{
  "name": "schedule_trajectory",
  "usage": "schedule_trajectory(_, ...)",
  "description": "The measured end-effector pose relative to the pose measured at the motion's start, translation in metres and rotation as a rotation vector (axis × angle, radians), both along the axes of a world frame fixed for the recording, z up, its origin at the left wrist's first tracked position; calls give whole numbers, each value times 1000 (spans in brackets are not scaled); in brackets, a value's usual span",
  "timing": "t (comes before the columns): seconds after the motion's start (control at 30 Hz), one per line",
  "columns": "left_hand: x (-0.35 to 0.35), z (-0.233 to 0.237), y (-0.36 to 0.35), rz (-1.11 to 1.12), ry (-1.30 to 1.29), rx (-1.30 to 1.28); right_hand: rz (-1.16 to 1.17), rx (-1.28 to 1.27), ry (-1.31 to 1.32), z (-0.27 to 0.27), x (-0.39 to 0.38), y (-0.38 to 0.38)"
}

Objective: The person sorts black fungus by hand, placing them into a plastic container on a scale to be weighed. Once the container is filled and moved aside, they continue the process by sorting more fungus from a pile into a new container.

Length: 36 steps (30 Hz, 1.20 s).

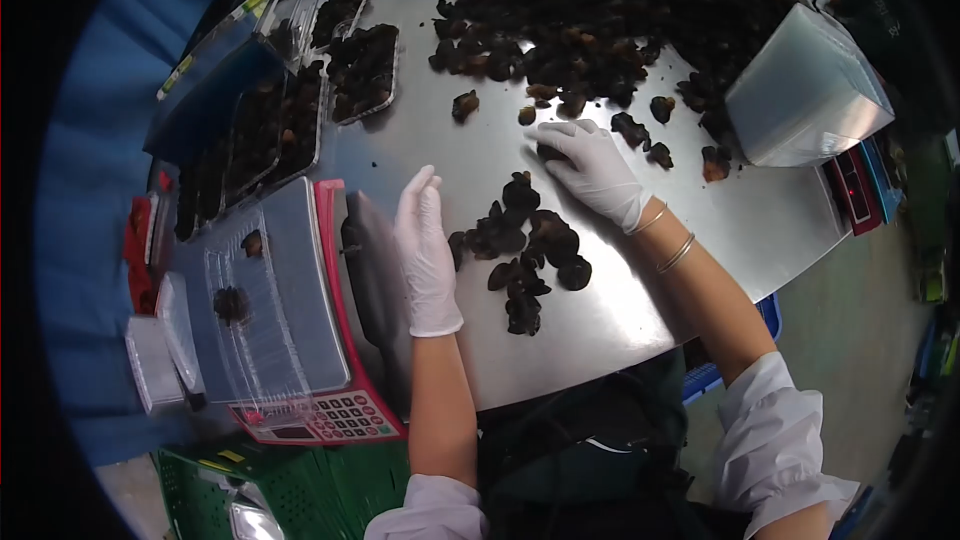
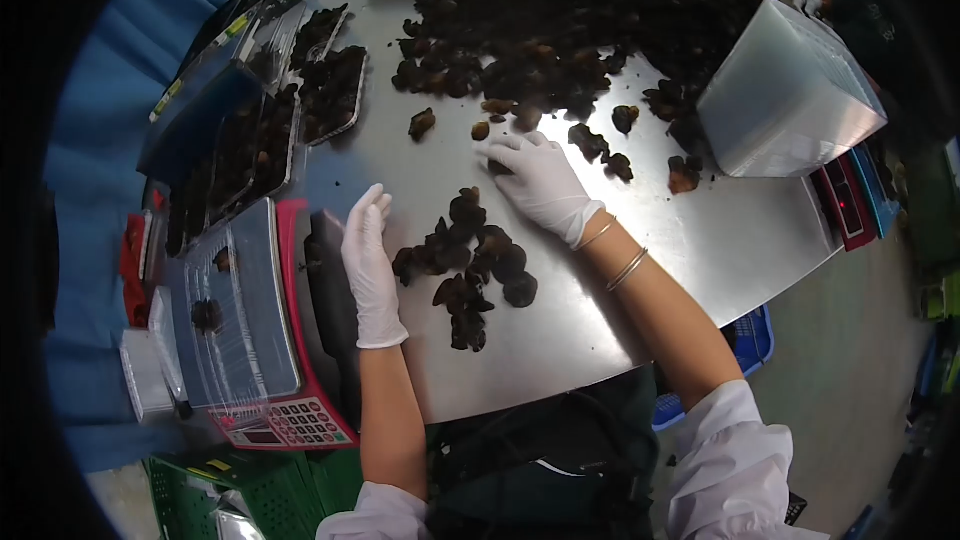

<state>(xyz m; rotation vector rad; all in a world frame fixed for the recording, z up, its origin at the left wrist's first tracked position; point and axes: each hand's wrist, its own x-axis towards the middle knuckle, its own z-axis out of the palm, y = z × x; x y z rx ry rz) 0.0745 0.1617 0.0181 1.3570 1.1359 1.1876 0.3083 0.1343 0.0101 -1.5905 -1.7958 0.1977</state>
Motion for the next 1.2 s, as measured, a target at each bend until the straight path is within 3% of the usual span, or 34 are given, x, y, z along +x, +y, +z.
schedule_trajectory(0.07, -2, -5, 4, -26, -57, -21, 65, -62, 15, -2, 8, 1)
schedule_trajectory(0.13, -1, -3, 1, -82, -85, -106, 88, -190, 493, 22, 3, -15)
schedule_trajectory(0.17, 1, -3, 0, -77, -91, -118, 109, -196, 592, 27, -2, -21)
schedule_trajectory(0.27, 10, -1, -1, -160, -67, -124, 172, -236, 444, 20, -16, -23)
schedule_trajectory(0.3, 15, -2, -6, -134, -42, -76, 265, -54, 212, 13, -19, -16)
schedule_trajectory(0.4, 24, 2, -21, -150, -1, 4, 421, -188, 141, 6, -25, -23)
schedule_trajectory(0.53, 10, 12, -23, -199, -88, 103, 428, -363, 159, 32, -3, -50)
schedule_trajectory(0.6, -11, 17, -34, -71, 44, 203, 375, -375, 206, 30, 9, -68)
schedule_trajectory(0.67, -26, 13, -59, -54, 84, 214, 128, -288, 300, 23, 11, -83)
schedule_trajectory(0.7, -27, 23, -78, -61, 370, 300, 67, -219, 255, 19, 6, -86)
schedule_trajectory(0.73, -26, 28, -94, -71, 657, 387, 60, -222, 263, 16, -3, -87)
schedule_trajectory(0.87, -15, 22, -123, -34, 833, 480, 226, -99, -63, 12, -31, -81)
schedule_trajectory(0.93, -22, 10, -122, -52, 810, 366, 286, -157, 38, 16, -19, -79)
schedule_trajectory(1.0, -38, -1, -115, -26, 691, 334, 190, -114, 122, 20, -2, -89)
schedule_trajectory(1.1, -52, 6, -113, -24, 320, -122, 126, -148, 268, 21, 10, -106)
schedule_trajectory(1.2, -56, -1, -109, 15, -39, -153, 36, -114, 412, 14, 4, -110)
